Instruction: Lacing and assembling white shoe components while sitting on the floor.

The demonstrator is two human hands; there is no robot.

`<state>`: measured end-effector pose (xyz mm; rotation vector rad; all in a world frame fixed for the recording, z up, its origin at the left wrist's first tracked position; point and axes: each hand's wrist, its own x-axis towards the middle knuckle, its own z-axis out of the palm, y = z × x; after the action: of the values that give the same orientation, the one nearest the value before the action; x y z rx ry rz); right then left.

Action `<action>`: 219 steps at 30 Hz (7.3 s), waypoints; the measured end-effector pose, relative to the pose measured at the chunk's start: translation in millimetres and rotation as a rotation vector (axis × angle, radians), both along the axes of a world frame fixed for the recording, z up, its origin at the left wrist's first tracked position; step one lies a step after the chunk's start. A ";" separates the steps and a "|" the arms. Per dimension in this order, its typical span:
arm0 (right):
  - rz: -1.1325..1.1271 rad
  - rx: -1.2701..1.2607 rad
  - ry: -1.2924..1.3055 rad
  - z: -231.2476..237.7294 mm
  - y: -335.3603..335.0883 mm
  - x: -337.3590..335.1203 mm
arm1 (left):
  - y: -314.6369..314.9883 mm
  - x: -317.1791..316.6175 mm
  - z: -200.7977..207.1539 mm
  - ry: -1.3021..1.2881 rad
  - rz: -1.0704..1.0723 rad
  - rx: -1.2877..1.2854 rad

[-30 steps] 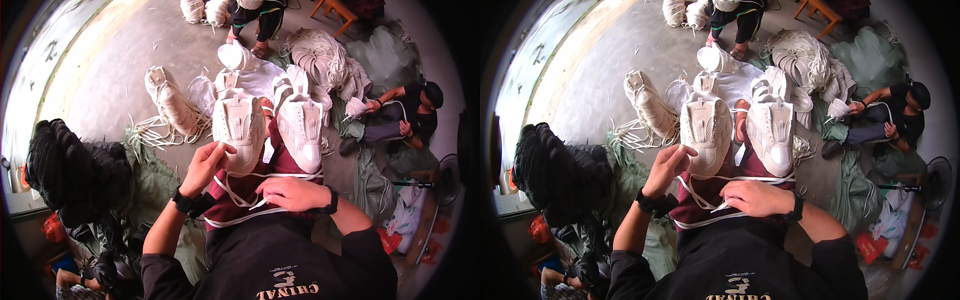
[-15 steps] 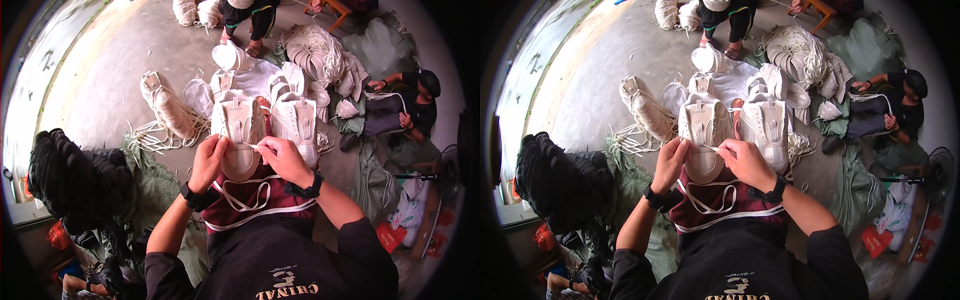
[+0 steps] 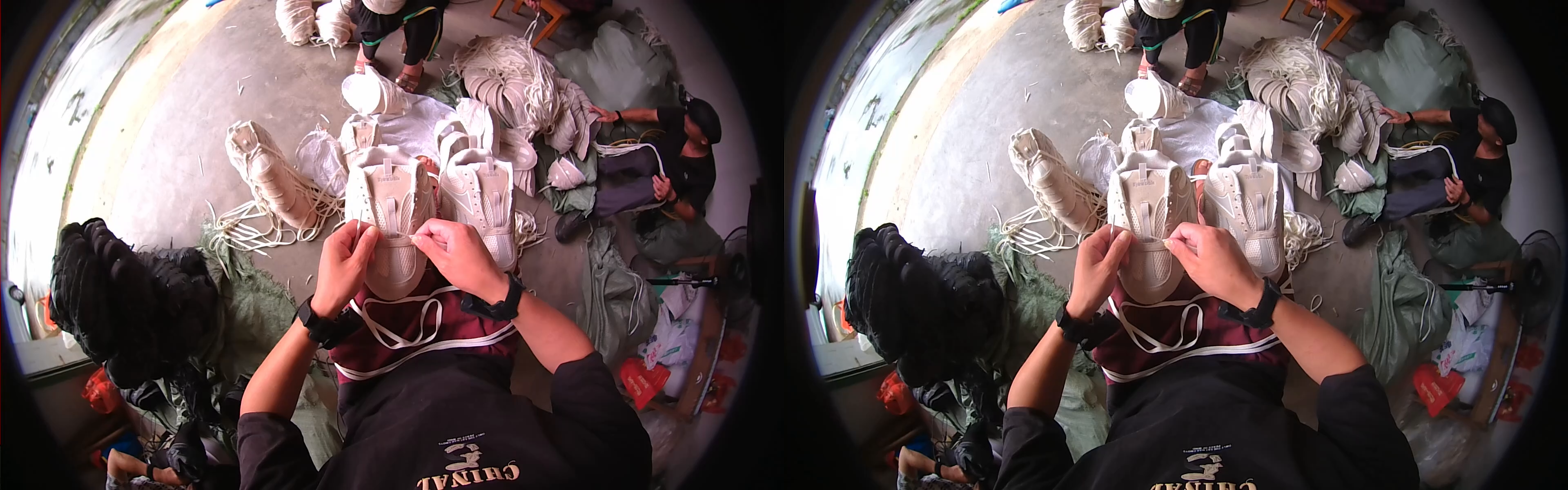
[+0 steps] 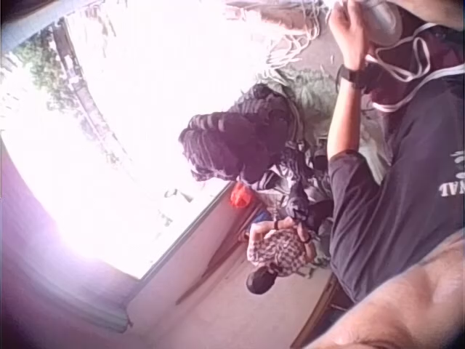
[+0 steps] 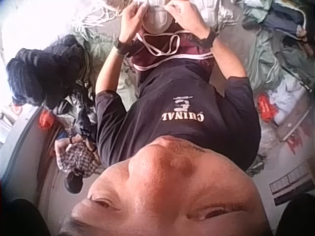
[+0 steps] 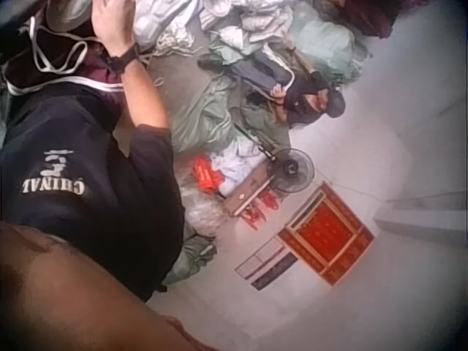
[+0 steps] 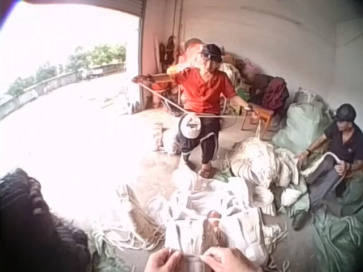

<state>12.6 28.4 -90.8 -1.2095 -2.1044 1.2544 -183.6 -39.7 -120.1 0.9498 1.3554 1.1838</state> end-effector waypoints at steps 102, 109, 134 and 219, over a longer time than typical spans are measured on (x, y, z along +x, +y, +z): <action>0.031 0.214 -0.193 -3.5 32.5 24.5 | 28.8 30.0 0.7 0.700 -0.093 0.308; 0.053 0.190 -0.124 -10.0 35.5 38.1 | 26.8 32.5 3.2 0.554 0.025 0.220; 0.013 -0.677 0.298 -17.5 45.0 79.3 | 35.7 55.0 0.8 0.216 0.037 0.055; -0.067 -0.199 0.216 -2.3 22.6 172.0 | -193.4 -316.8 259.4 0.277 1.209 0.296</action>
<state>184.6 51.0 -93.1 -1.1561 -1.8055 1.5194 -500.4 -233.2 139.2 0.4230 2.1134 2.2442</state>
